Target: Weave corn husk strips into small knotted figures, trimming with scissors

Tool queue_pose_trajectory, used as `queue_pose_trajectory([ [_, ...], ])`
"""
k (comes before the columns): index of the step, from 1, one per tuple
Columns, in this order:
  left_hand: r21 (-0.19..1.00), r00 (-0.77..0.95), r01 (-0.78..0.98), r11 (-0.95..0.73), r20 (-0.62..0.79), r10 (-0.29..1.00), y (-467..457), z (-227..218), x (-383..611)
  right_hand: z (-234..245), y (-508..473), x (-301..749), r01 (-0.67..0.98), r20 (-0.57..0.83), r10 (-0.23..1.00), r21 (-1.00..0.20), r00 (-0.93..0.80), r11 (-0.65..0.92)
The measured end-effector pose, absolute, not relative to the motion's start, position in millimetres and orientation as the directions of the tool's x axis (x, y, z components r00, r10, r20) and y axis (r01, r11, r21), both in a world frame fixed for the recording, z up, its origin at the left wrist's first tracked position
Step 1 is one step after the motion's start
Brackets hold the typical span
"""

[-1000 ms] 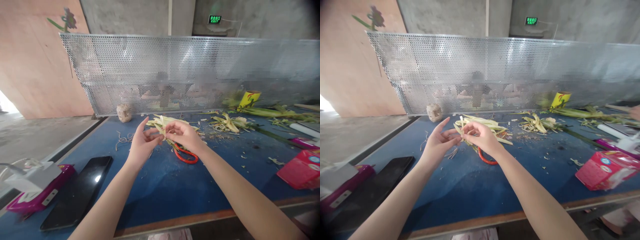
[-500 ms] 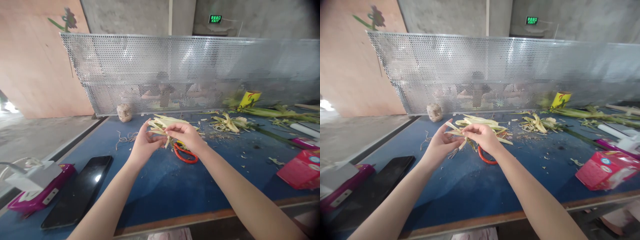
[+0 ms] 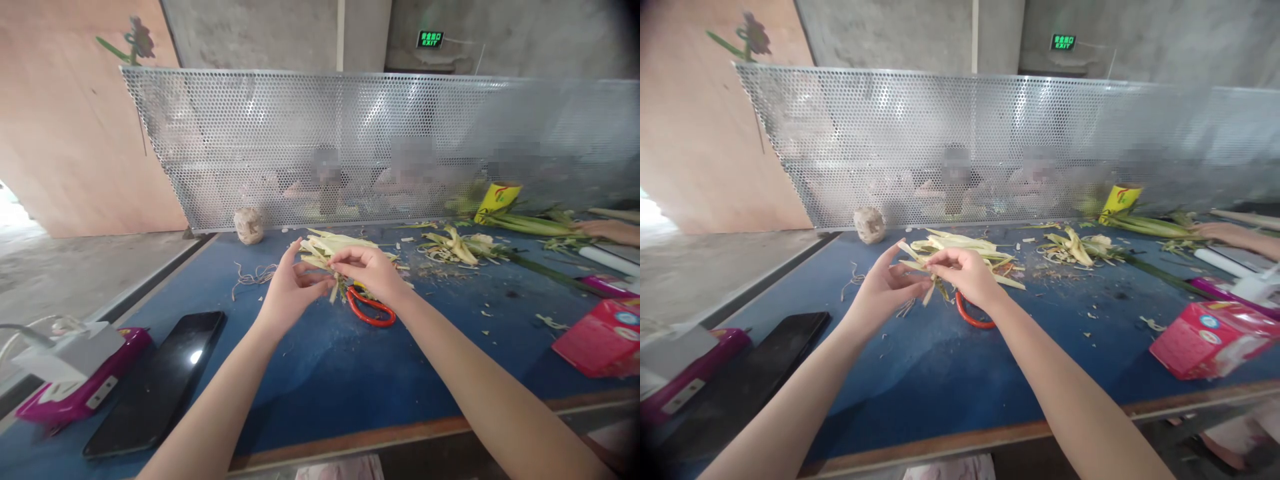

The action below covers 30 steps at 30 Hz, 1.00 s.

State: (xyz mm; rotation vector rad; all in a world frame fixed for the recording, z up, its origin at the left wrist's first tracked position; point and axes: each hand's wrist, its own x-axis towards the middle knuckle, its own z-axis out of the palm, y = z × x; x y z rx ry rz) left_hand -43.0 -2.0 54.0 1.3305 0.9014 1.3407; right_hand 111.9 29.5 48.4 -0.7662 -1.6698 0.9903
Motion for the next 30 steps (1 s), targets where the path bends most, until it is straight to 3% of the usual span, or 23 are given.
queue_pose_trajectory([
  [8,0.967,0.065,-0.040,-0.253,0.255,0.965,-5,53,-43,48,25,108,0.118,0.457,0.821,-0.846,-0.344,0.520],
  [14,0.809,0.050,0.381,-0.448,0.466,0.883,-5,51,-44,45,27,107,0.127,0.469,0.831,-0.844,-0.299,0.522],
  [18,0.712,0.091,0.527,-0.464,0.495,0.864,-4,48,-45,37,32,104,0.202,0.514,0.814,-0.797,-0.270,0.570],
  [24,0.706,0.103,0.535,-0.464,0.491,0.865,0,46,-47,29,35,101,0.279,0.509,0.832,-0.784,-0.221,0.554],
  [30,0.722,0.111,0.503,-0.475,0.491,0.864,3,46,-47,27,34,98,0.185,0.479,0.857,-0.839,-0.191,0.511],
])
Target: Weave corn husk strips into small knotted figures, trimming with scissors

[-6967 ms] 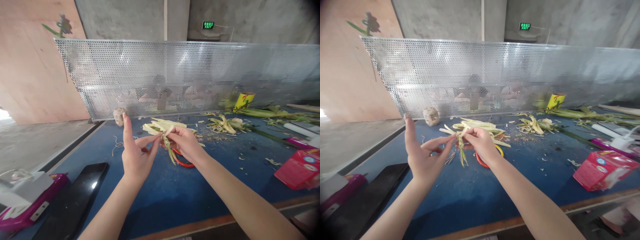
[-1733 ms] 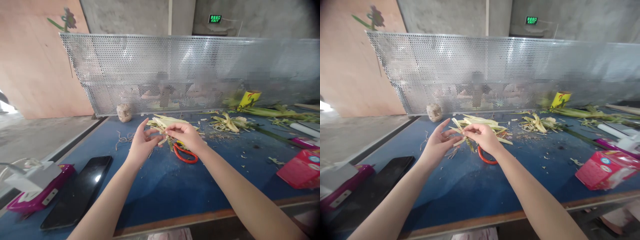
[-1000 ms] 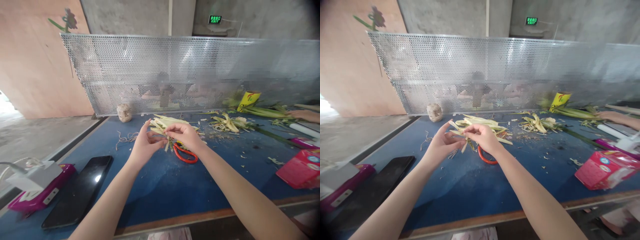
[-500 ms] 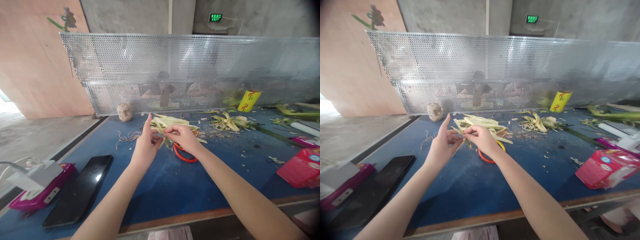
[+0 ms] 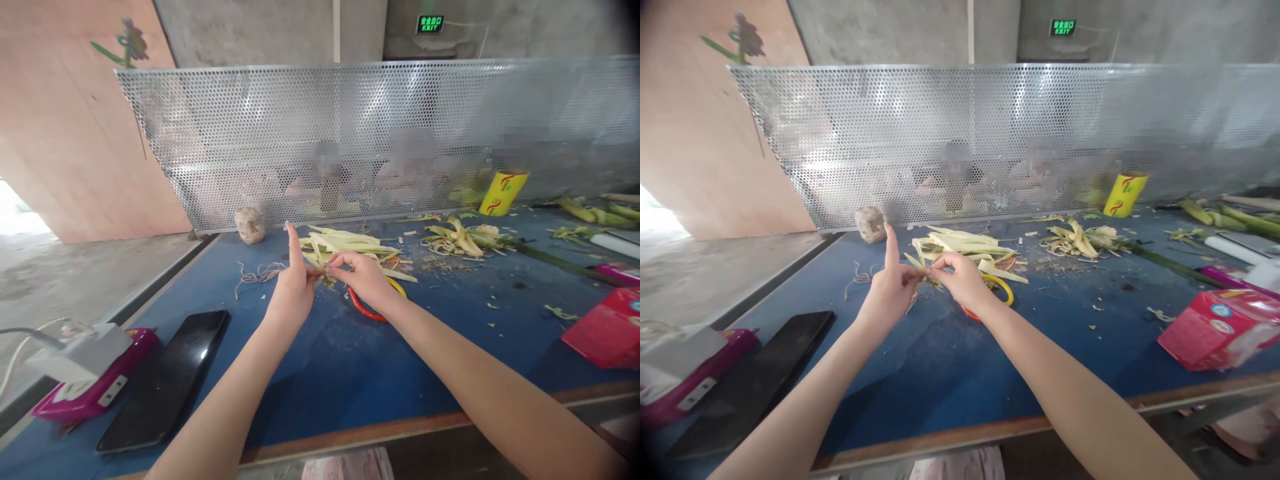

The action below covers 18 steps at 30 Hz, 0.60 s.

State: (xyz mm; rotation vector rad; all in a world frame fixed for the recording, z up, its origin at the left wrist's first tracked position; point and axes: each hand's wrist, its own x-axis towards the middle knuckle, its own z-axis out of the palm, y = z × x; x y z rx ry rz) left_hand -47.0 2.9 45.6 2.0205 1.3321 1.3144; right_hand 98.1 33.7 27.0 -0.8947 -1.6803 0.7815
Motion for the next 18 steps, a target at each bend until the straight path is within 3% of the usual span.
queue_pose_trajectory([
  [11,0.645,0.116,0.637,-0.423,0.462,0.879,5.2,45.2,-44.6,27.6,33.5,96.6,0.138,0.445,0.884,-0.875,-0.146,0.463],
  [18,0.664,0.099,0.641,-0.385,0.425,0.900,7.3,44.5,-44.4,25.5,33.9,97.1,0.117,0.424,0.894,-0.890,-0.144,0.441],
])
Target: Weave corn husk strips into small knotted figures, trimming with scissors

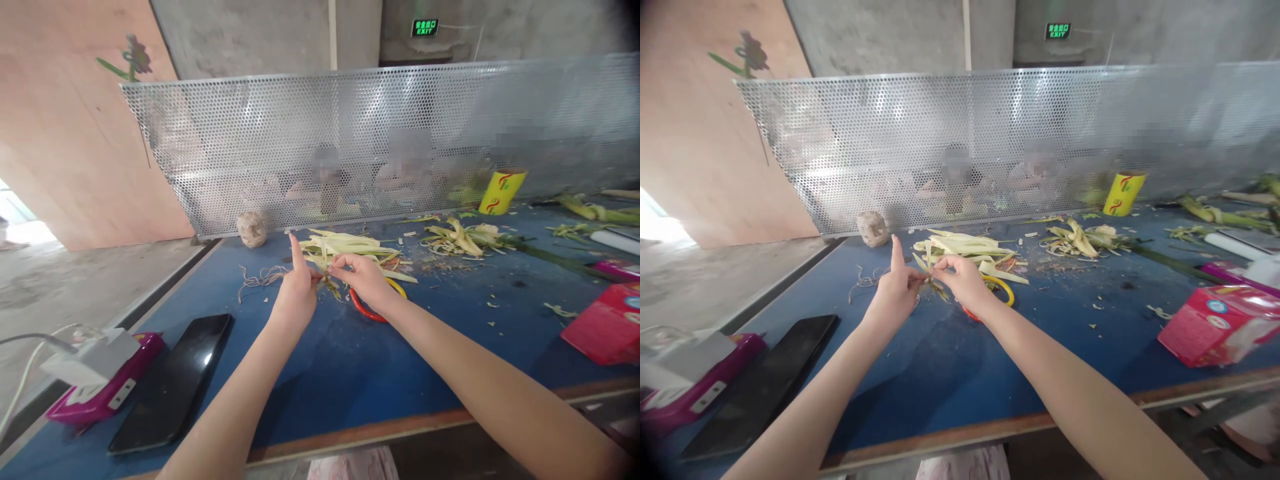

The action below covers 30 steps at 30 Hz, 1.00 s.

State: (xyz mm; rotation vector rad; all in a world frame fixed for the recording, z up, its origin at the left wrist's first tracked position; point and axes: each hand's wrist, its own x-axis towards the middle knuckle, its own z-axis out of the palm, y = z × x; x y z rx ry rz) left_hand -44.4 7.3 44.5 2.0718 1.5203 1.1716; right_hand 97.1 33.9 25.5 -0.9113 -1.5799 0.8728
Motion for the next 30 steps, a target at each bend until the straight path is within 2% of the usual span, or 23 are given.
queue_pose_trajectory([
  [6,0.686,0.105,0.611,-0.396,0.426,0.899,10,39,-47,20,39,96,0.123,0.411,0.901,-0.895,-0.138,0.428],
  [9,0.700,0.109,0.572,-0.427,0.452,0.885,9,38,-51,15,40,91,0.022,0.348,0.930,-0.935,-0.118,0.353],
  [13,0.702,0.111,0.577,-0.417,0.438,0.892,9,37,-58,11,37,83,-0.155,0.188,0.965,-0.975,-0.183,0.161],
  [17,0.714,0.141,0.545,-0.440,0.439,0.887,12,36,-60,12,36,84,-0.154,0.188,0.966,-0.975,-0.180,0.161],
  [24,0.951,0.148,0.155,-0.269,0.247,0.958,13,38,-54,16,39,93,-0.058,0.275,0.952,-0.961,-0.135,0.269],
  [27,0.984,0.115,-0.048,-0.172,0.176,0.978,10,44,-50,17,38,93,-0.103,0.273,0.946,-0.961,-0.175,0.258],
  [30,0.982,0.060,-0.163,-0.093,0.104,0.993,8,50,-49,19,36,91,-0.200,0.281,0.934,-0.950,-0.221,0.238],
])
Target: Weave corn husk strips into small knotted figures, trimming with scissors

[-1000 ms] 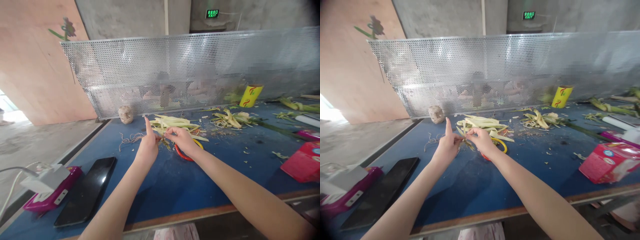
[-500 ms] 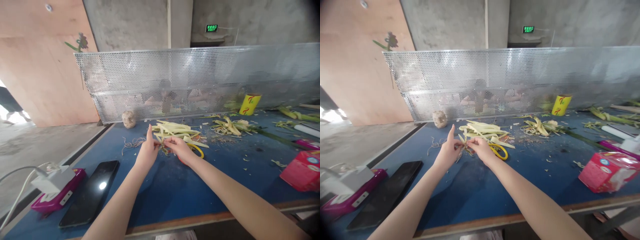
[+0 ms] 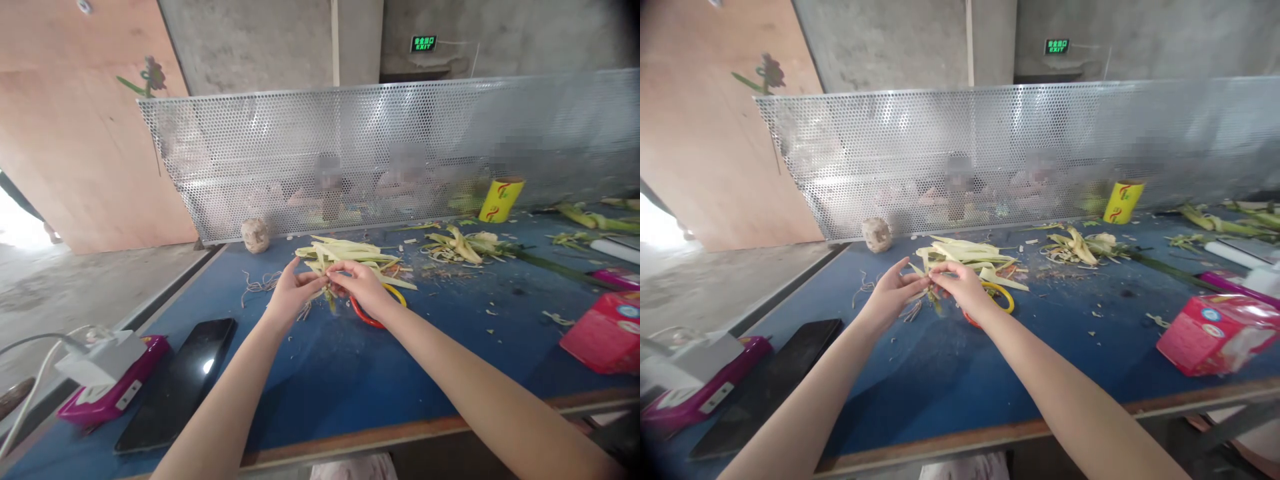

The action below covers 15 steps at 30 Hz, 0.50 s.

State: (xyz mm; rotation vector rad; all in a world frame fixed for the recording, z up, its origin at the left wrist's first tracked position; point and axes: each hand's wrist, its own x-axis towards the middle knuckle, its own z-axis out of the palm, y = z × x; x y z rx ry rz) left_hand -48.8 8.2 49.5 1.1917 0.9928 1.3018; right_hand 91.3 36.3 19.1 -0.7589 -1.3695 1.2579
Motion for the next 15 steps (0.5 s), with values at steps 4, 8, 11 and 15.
queue_pose_trajectory([
  [4,0.972,0.043,-0.215,-0.094,0.105,0.994,9.6,50.6,-49.9,20.0,33.6,89.2,-0.244,0.332,0.912,-0.930,-0.239,0.275],
  [8,0.966,-0.068,-0.178,-0.187,0.178,0.982,12.6,48.2,-51.9,19.3,30.9,86.3,-0.238,0.327,0.897,-0.935,-0.298,0.262],
  [11,0.959,-0.085,-0.141,-0.245,0.235,0.968,14.6,46.7,-52.7,19.1,29.9,84.6,-0.174,0.332,0.901,-0.941,-0.281,0.292],
  [15,0.953,-0.071,-0.122,-0.277,0.270,0.960,14.9,46.3,-52.2,21.0,30.0,85.1,-0.116,0.273,0.928,-0.961,-0.253,0.251],
])
